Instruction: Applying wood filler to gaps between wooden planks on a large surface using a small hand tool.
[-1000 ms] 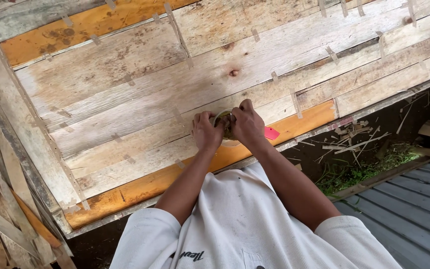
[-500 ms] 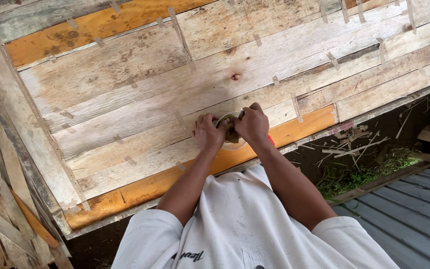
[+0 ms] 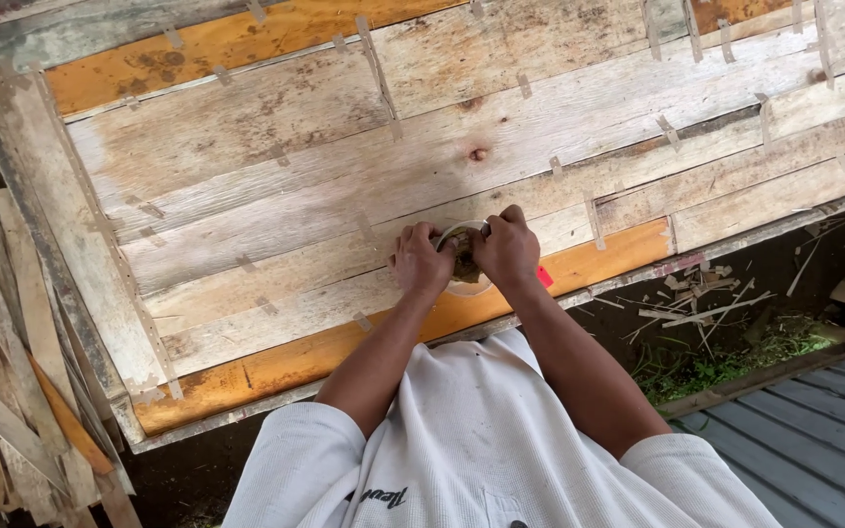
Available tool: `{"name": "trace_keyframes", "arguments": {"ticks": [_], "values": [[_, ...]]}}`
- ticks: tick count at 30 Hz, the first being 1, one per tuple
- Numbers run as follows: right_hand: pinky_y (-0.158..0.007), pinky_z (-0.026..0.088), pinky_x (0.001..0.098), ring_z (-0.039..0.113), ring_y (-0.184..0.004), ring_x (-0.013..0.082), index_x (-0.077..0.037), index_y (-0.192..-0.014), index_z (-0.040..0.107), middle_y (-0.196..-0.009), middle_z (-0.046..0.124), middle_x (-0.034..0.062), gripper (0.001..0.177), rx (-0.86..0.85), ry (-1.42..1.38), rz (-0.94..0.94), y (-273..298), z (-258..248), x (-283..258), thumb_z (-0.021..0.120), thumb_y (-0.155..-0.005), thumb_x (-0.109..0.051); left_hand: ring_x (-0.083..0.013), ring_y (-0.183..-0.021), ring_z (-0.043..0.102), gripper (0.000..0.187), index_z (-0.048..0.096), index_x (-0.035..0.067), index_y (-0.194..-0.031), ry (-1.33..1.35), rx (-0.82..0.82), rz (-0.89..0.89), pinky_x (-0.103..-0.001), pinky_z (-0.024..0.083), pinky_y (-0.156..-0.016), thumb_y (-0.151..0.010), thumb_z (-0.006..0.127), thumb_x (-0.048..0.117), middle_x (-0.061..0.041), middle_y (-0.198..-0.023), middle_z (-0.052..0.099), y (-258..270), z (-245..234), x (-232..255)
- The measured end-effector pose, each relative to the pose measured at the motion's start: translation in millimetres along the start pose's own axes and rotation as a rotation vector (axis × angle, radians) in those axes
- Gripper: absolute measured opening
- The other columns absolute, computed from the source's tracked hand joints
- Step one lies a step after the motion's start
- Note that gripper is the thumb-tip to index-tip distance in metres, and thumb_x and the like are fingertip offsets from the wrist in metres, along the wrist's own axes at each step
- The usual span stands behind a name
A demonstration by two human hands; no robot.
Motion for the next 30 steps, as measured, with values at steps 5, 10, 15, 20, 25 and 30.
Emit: {"name": "trace_keyframes", "arguments": {"ticks": [5, 10, 15, 20, 25, 30], "values": [[-0.067, 0.06, 0.0508, 0.07, -0.073, 0.043, -0.011, -0.08, 0.066, -0.093, 0.051, 0.0043, 0.021, 0.029, -0.029, -0.067, 2.6, 2.7, 1.5, 0.073, -0.084, -0.031, -0.0281, -0.112, 0.06, 0.029, 0.06, 0.022, -0.107, 0.017, -0.06, -0.017, -0.05, 0.048, -0.092, -0.089, 0.074, 0.04, -0.001, -0.107, 0.057, -4.8, 2.4, -6.9], [-0.065, 0.061, 0.0506, 0.07, -0.074, 0.0424, -0.014, -0.093, 0.074, -0.096, 0.051, 0.0036, 0.017, 0.028, -0.08, -0.084, 16.4, -13.9, -6.2, 0.074, -0.085, -0.03, -0.0268, -0.107, 0.063, 0.03, 0.06, 0.023, -0.108, 0.013, -0.094, -0.049, -0.049, 0.053, -0.086, -0.09, 0.075, 0.042, 0.0, -0.105, 0.057, -4.7, 8.4, -9.8], [-0.062, 0.06, 0.0498, 0.07, -0.074, 0.0403, -0.018, -0.083, 0.067, -0.091, 0.05, 0.0004, 0.018, -0.006, -0.114, -0.078, 11.7, -15.7, -5.8, 0.08, -0.084, -0.031, -0.0322, -0.103, 0.066, 0.026, 0.06, 0.017, -0.109, 0.083, -0.116, 0.023, -0.051, 0.058, -0.08, -0.094, 0.073, 0.034, -0.005, -0.102, 0.057, 7.8, -4.8, 2.9], [-0.061, 0.058, 0.0484, 0.069, -0.074, 0.0377, -0.015, -0.084, 0.066, -0.089, 0.052, 0.003, 0.019, -0.041, -0.209, -0.057, 13.9, -18.4, 2.9, 0.081, -0.085, -0.027, -0.0348, -0.105, 0.067, 0.026, 0.059, 0.015, -0.111, 0.112, -0.181, 0.036, -0.049, 0.06, -0.079, -0.095, 0.071, 0.032, -0.008, -0.107, 0.057, 12.6, -9.0, 6.2], [-0.052, 0.055, 0.0369, 0.071, -0.072, 0.0244, -0.022, -0.088, 0.073, -0.084, 0.062, 0.0041, 0.017, -0.165, -0.584, 0.347, 2.0, -40.1, 29.1, 0.083, -0.079, -0.032, -0.037, -0.108, 0.067, 0.03, 0.06, 0.013, -0.113, 0.104, -0.317, 0.075, -0.05, 0.059, -0.083, -0.093, 0.071, 0.032, -0.011, -0.112, 0.059, 14.7, -17.4, 15.0], [-0.04, 0.041, 0.0263, 0.047, -0.046, 0.0076, 0.001, -0.101, 0.072, -0.074, 0.062, 0.0112, 0.026, -0.178, -0.926, 0.606, -28.8, -47.0, 48.3, 0.08, -0.085, -0.019, -0.0305, -0.109, 0.07, 0.014, 0.073, 0.02, -0.099, 0.154, -0.501, 0.147, -0.047, 0.057, -0.094, -0.091, 0.071, 0.031, -0.004, -0.105, 0.067, 17.2, -14.2, 29.3]]}}
Point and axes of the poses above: each hand's wrist, its own y-axis away from the middle knuckle, its own z-axis out of the palm, x = y × z, the point moved 2 cm from there along -y, towards the middle knuckle
